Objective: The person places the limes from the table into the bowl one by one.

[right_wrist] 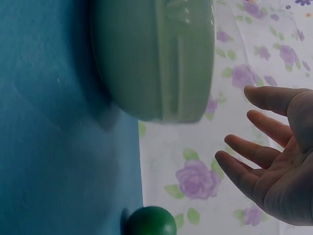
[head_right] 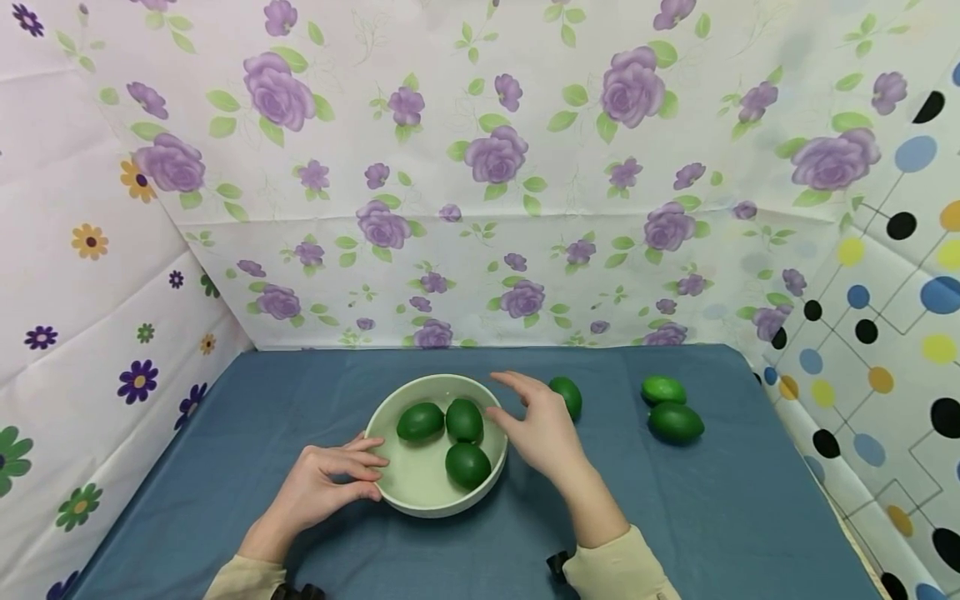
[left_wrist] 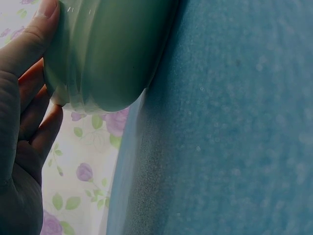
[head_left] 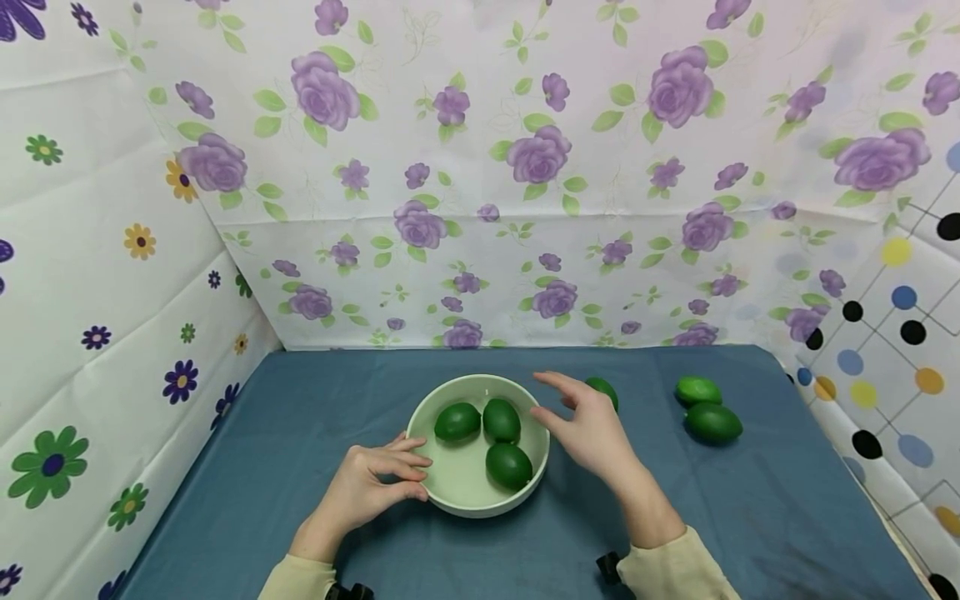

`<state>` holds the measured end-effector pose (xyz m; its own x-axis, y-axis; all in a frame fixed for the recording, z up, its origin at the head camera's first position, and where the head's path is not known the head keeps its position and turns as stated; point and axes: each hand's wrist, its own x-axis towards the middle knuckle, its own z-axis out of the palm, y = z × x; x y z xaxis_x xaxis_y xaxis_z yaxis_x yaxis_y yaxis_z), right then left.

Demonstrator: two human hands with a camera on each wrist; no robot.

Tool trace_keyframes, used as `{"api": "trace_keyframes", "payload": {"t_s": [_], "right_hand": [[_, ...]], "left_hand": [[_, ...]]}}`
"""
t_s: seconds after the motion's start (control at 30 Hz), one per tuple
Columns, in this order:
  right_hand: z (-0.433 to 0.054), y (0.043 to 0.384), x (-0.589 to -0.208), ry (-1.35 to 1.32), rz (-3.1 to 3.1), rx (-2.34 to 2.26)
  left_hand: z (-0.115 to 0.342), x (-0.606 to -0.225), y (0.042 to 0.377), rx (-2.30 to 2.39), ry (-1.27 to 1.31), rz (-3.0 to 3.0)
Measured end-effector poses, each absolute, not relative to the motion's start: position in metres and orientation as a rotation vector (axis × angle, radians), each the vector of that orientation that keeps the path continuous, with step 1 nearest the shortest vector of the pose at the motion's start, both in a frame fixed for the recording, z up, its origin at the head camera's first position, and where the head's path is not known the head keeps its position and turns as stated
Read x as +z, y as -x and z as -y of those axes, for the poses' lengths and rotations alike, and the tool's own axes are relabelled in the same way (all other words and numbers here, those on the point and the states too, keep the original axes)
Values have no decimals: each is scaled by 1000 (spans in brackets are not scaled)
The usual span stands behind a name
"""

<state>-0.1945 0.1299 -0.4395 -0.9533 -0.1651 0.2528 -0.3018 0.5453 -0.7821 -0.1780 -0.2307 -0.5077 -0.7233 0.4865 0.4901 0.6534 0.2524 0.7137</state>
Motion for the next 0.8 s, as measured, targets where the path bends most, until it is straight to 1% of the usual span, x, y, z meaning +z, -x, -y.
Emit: {"api": "trace_keyframes", "payload": {"t_s": [0.27, 0.57, 0.8], "right_hand": [[-149, 198, -435, -315, 2608, 1238], [-165, 215, -448, -255, 2676, 1042], [-180, 228, -453, -122, 2831, 933]], "left_hand": [[231, -507, 178, -1479, 1090, 2333], [232, -509, 178, -1476, 1103, 2324], [231, -509, 178, -1482, 1113, 2316]]}}
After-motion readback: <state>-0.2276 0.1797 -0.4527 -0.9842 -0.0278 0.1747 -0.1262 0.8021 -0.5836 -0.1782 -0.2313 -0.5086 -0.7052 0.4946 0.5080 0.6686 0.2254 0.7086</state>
